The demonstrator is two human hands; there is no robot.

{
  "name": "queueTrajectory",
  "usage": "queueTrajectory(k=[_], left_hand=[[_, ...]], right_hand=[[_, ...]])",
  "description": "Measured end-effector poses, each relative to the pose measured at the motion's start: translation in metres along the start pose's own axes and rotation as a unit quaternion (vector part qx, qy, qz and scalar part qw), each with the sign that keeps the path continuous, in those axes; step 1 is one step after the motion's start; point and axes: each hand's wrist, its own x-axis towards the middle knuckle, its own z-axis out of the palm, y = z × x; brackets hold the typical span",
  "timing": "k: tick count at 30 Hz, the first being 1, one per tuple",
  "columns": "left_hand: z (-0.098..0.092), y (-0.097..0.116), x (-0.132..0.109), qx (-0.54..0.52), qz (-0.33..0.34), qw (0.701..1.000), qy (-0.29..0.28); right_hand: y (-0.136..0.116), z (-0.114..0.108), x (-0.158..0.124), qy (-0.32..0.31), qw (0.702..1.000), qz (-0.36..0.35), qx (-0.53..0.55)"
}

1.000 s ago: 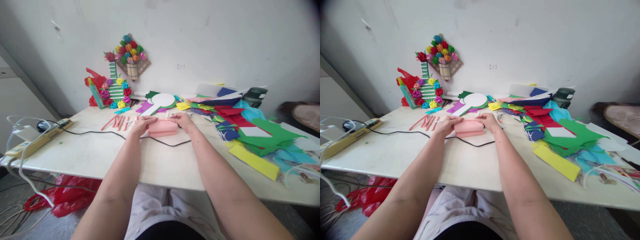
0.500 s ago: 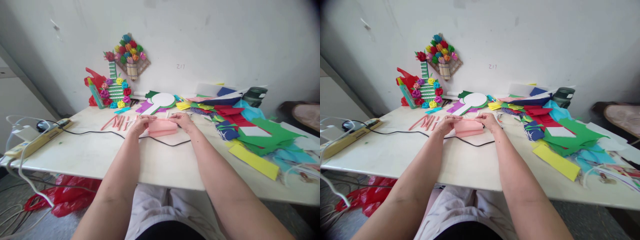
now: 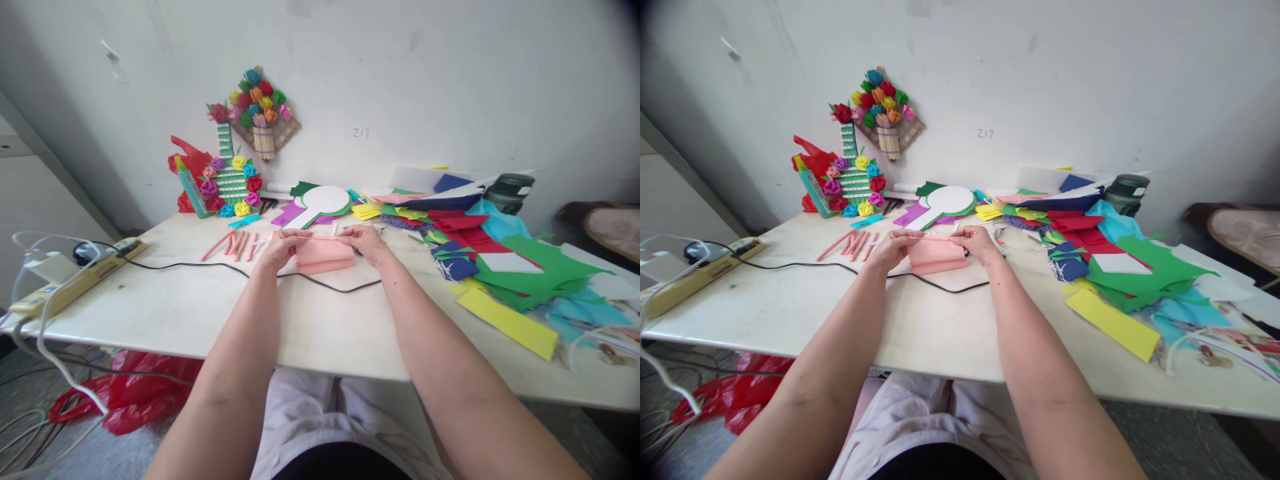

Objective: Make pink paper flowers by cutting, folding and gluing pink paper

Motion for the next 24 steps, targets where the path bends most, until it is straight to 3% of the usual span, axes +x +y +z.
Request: queueTrajectory(k=[13,24], left_hand=[[-0.0002,-0.0015,0.0012,-0.038,0.008,0.999,0.019],[-0.0012,-0.0025,0.0015,-0.001,0.028,1.0,0.008]], right_hand=[[-0.0073,0.0035,-0.0025,-0.004,1.0,0.004,0.025],[-0.0015,0.0011,0.0002,0.0,1.0,-0.002,0.024]])
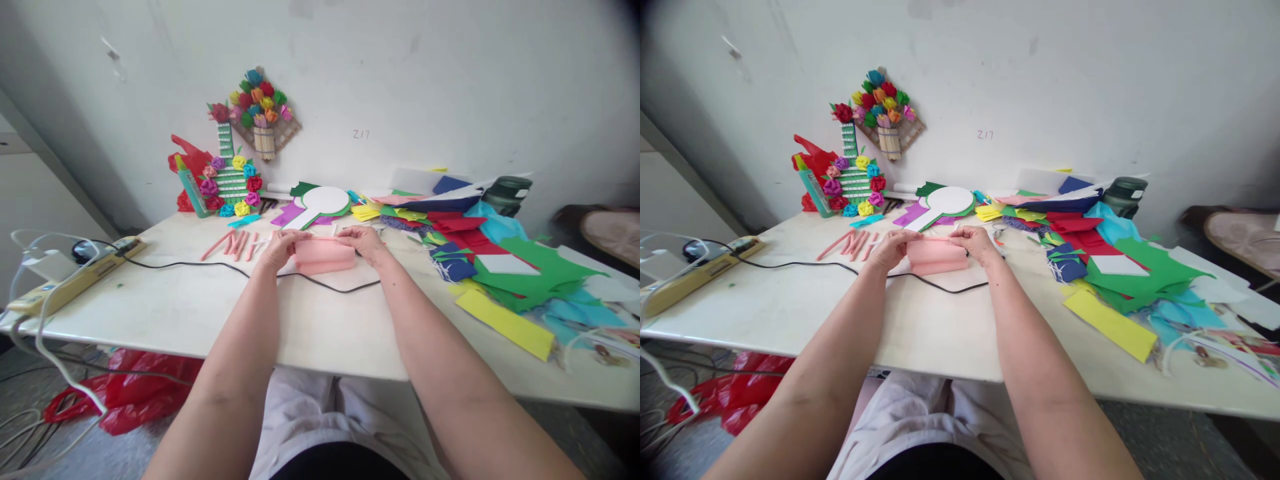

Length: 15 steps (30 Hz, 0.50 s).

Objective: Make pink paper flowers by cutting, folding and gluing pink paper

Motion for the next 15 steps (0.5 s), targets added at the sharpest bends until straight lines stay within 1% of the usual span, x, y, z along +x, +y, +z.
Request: queueTrajectory(k=[4,7,12,15], left_hand=[[-0.0005,-0.0003,-0.0008,0.0,-0.02,0.999,-0.026],[-0.0002,0.0,-0.0011,0.007,-0.017,0.999,-0.037],[-0.0024,-0.0024,0.001,0.023,0.002,0.999,-0.031],[-0.0048,-0.0037,0.0021,0.066,0.011,0.997,-0.027]], right_hand=[[0.0007,0.0003,-0.0002,0.007,1.0,-0.009,0.0],[0.0006,0.0007,-0.0007,0.008,1.0,-0.011,0.002],[-0.0024,0.0013,-0.0016,0.008,1.0,-0.003,-0.005],[-0.0048,0.0017,-0.0021,0.014,1.0,0.003,-0.01]])
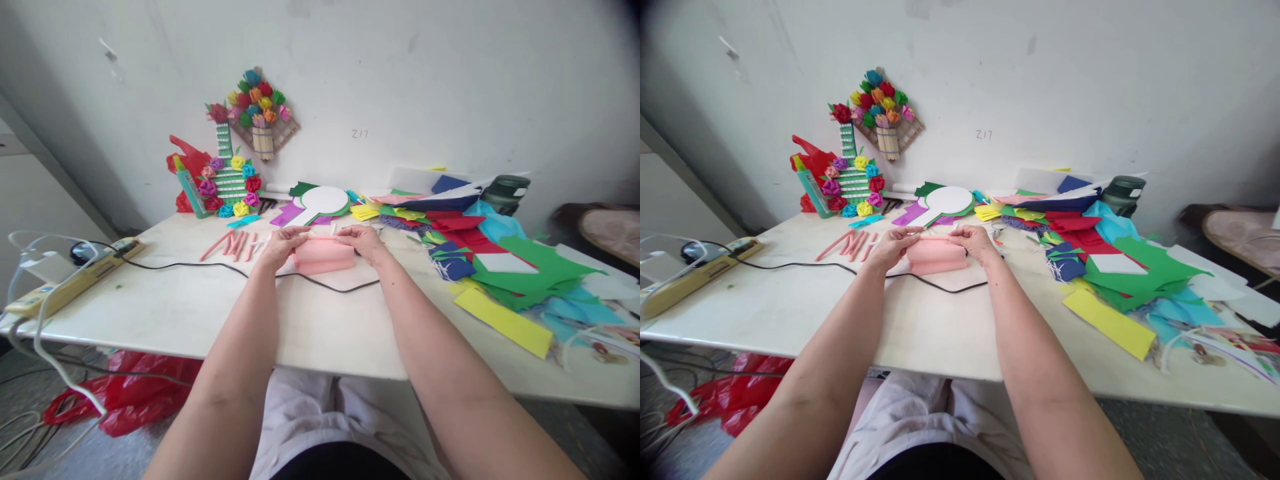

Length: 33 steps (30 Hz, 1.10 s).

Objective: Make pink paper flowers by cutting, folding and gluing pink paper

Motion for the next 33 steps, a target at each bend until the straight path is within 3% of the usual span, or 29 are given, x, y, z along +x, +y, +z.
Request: queueTrajectory(k=[8,33], left_hand=[[0.002,0.006,-0.003,0.094,-0.01,0.996,-0.002],[0.006,0.006,-0.003,0.087,-0.001,0.996,0.004]], right_hand=[[0.0,0.0,0.001,0.022,1.0,0.017,0.0],[0.01,-0.004,0.009,0.034,0.999,0.021,0.026]])
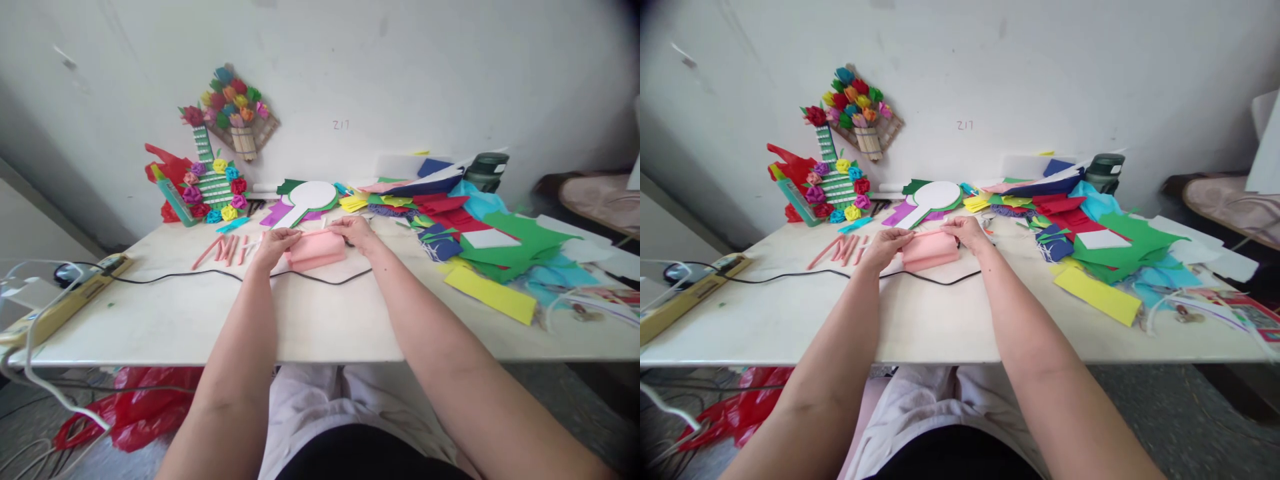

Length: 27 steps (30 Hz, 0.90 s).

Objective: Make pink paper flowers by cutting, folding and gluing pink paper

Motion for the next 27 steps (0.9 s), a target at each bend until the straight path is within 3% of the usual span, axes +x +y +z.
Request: queueTrajectory(k=[13,27], left_hand=[[0.0,-0.002,0.0,-0.063,-0.015,0.998,0.007],[-0.002,0.0,-0.001,-0.077,-0.019,0.997,0.012]], right_hand=[[-0.012,0.003,-0.009,-0.022,0.991,0.049,0.119],[-0.007,0.002,-0.006,-0.027,0.995,0.037,0.089]])
